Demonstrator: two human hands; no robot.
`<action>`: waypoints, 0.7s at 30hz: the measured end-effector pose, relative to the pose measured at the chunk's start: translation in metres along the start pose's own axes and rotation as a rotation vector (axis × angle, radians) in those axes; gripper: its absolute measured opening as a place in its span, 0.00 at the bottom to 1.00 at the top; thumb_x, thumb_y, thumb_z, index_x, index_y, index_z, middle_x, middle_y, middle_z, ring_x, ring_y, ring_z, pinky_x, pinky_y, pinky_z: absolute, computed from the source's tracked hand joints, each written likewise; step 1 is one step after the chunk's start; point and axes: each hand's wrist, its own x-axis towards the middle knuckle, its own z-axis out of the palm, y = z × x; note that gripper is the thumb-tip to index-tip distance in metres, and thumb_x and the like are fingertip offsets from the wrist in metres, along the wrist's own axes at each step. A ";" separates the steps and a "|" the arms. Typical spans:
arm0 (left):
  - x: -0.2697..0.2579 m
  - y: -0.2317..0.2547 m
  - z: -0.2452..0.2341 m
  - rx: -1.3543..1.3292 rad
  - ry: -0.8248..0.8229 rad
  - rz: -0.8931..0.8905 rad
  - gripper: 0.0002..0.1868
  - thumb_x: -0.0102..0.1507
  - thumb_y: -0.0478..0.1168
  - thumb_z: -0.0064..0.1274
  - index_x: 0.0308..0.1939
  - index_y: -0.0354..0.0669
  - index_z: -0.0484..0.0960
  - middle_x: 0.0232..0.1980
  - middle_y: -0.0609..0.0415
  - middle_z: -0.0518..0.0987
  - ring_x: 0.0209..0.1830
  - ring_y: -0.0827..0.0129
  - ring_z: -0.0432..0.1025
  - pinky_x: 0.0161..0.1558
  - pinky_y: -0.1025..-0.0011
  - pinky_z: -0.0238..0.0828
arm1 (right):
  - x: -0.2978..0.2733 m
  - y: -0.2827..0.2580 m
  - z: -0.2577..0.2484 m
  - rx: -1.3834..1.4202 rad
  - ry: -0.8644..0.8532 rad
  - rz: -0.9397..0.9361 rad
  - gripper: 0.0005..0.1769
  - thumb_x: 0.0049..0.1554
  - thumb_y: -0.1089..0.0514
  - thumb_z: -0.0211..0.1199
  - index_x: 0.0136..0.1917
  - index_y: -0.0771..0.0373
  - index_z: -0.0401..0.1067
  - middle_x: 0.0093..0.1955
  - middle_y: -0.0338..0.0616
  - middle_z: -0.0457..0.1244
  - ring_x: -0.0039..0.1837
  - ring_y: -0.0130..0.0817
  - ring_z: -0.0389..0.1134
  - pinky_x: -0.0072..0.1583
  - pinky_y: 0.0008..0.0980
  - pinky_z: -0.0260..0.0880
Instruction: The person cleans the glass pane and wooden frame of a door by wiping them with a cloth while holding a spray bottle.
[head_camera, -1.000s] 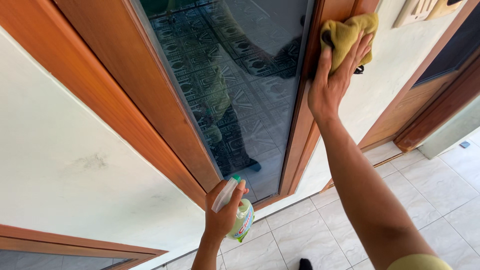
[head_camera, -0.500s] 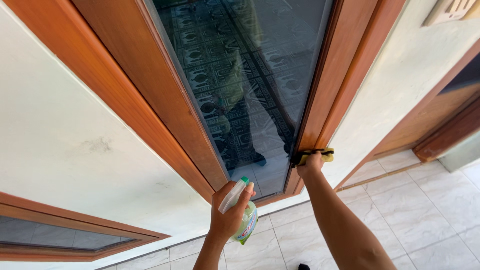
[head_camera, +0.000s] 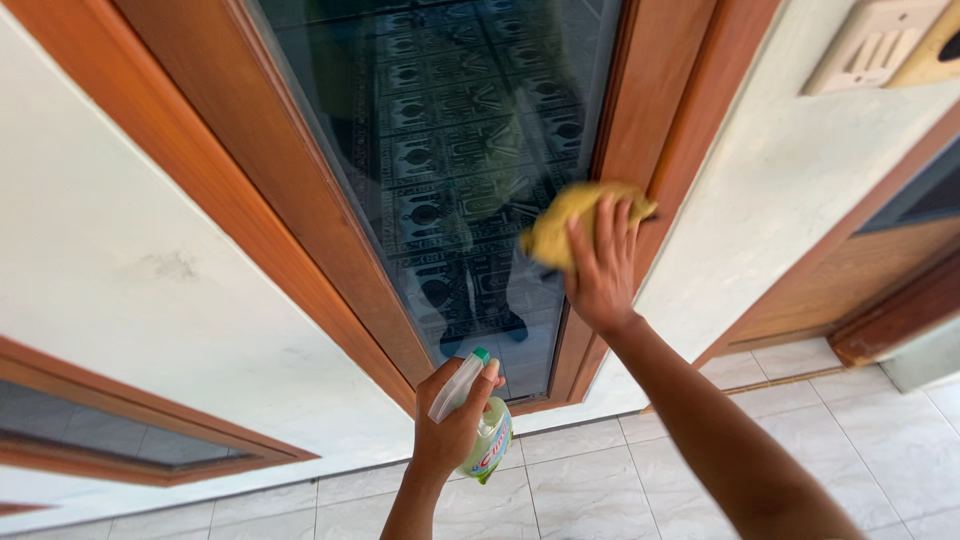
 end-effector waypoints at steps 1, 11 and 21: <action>-0.003 0.000 0.001 -0.001 0.017 0.000 0.17 0.62 0.50 0.58 0.35 0.38 0.86 0.32 0.51 0.88 0.27 0.74 0.80 0.30 0.73 0.76 | -0.025 0.014 0.006 -0.028 -0.119 -0.158 0.43 0.60 0.61 0.62 0.83 0.47 0.48 0.86 0.53 0.36 0.86 0.57 0.33 0.81 0.68 0.38; -0.019 -0.014 0.027 0.009 0.133 -0.084 0.18 0.63 0.51 0.59 0.32 0.38 0.86 0.31 0.51 0.87 0.23 0.75 0.75 0.27 0.73 0.71 | -0.162 0.131 0.042 -0.262 -0.800 -1.007 0.37 0.57 0.55 0.60 0.78 0.50 0.54 0.83 0.35 0.45 0.82 0.29 0.44 0.77 0.42 0.45; -0.013 -0.014 0.043 -0.047 0.188 -0.038 0.18 0.63 0.52 0.58 0.34 0.39 0.85 0.32 0.52 0.88 0.27 0.72 0.78 0.29 0.74 0.74 | 0.101 0.075 -0.074 -0.149 -0.073 -0.609 0.36 0.62 0.52 0.73 0.78 0.53 0.62 0.86 0.45 0.50 0.85 0.46 0.46 0.80 0.63 0.46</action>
